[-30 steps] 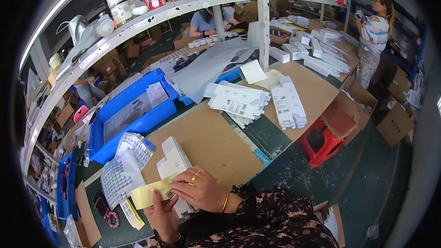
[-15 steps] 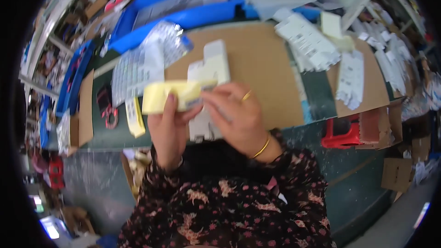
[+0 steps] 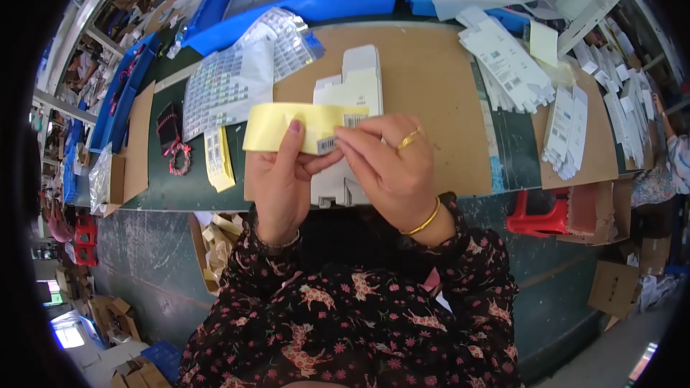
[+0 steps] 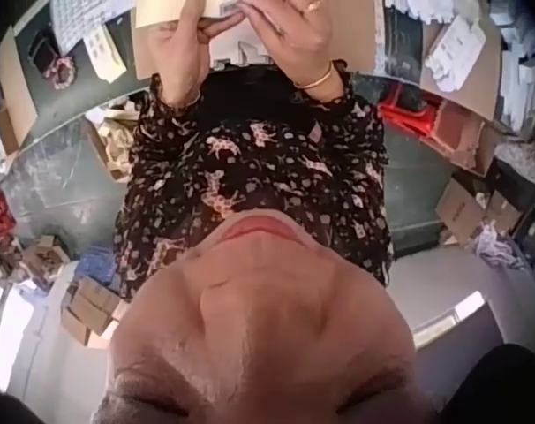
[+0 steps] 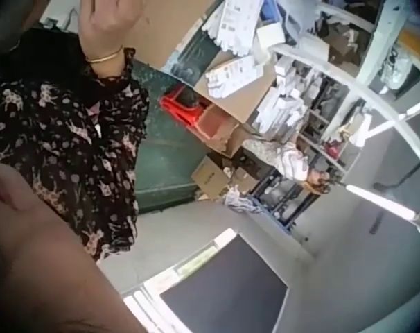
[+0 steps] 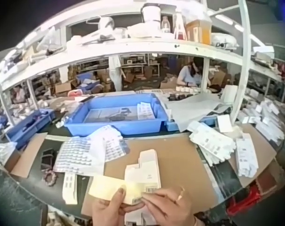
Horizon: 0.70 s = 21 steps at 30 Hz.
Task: The person picks up a stack of white boxes and places them on the table, then peels barcode stickers from a yellow sheet and applies them to the boxes one at a time.
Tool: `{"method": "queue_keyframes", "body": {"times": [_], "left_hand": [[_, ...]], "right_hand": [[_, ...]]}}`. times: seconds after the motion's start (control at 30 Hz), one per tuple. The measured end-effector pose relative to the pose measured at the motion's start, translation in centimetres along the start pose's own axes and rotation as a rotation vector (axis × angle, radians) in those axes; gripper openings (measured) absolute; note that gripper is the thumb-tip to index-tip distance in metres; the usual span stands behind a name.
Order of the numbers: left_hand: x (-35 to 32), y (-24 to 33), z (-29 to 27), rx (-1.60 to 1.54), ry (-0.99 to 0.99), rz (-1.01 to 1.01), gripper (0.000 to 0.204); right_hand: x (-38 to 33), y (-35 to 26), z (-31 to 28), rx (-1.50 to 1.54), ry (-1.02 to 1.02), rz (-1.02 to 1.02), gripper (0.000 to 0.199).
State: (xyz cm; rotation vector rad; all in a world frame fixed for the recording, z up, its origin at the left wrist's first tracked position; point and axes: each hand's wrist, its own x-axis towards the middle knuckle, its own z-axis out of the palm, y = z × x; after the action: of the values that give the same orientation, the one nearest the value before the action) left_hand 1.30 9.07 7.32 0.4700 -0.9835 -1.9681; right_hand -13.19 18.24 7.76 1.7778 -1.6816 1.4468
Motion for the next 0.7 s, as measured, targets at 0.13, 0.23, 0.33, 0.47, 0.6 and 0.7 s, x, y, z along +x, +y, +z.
{"method": "queue_keyframes", "body": {"times": [0.13,0.23,0.33,0.47,0.6,0.7], "left_hand": [[0.1,-0.5,-0.1,-0.011,0.015,-0.009,0.025],[-0.3,-0.4,-0.4,-0.011,0.02,-0.028,0.026],[-0.6,-0.1,-0.6,0.022,0.035,-0.03,0.03],[-0.7,0.2,-1.0,0.094,0.075,0.034,0.038],[-1.1,0.4,-1.8,0.186,0.071,0.1,0.044],[-1.5,0.1,-1.4,0.194,0.05,0.102,0.045]], "right_hand": [[-0.3,-0.1,-0.3,-0.003,0.005,0.005,0.028],[-0.4,-0.3,-0.4,0.052,-0.037,0.035,0.024],[-0.4,-0.6,-0.2,0.101,-0.034,0.049,0.022],[-0.8,-0.8,-0.5,0.219,-0.061,0.104,0.023],[-0.3,-0.7,-1.1,0.232,0.016,0.166,0.035],[-0.5,-0.7,-0.6,0.37,0.041,0.303,0.047]]}}
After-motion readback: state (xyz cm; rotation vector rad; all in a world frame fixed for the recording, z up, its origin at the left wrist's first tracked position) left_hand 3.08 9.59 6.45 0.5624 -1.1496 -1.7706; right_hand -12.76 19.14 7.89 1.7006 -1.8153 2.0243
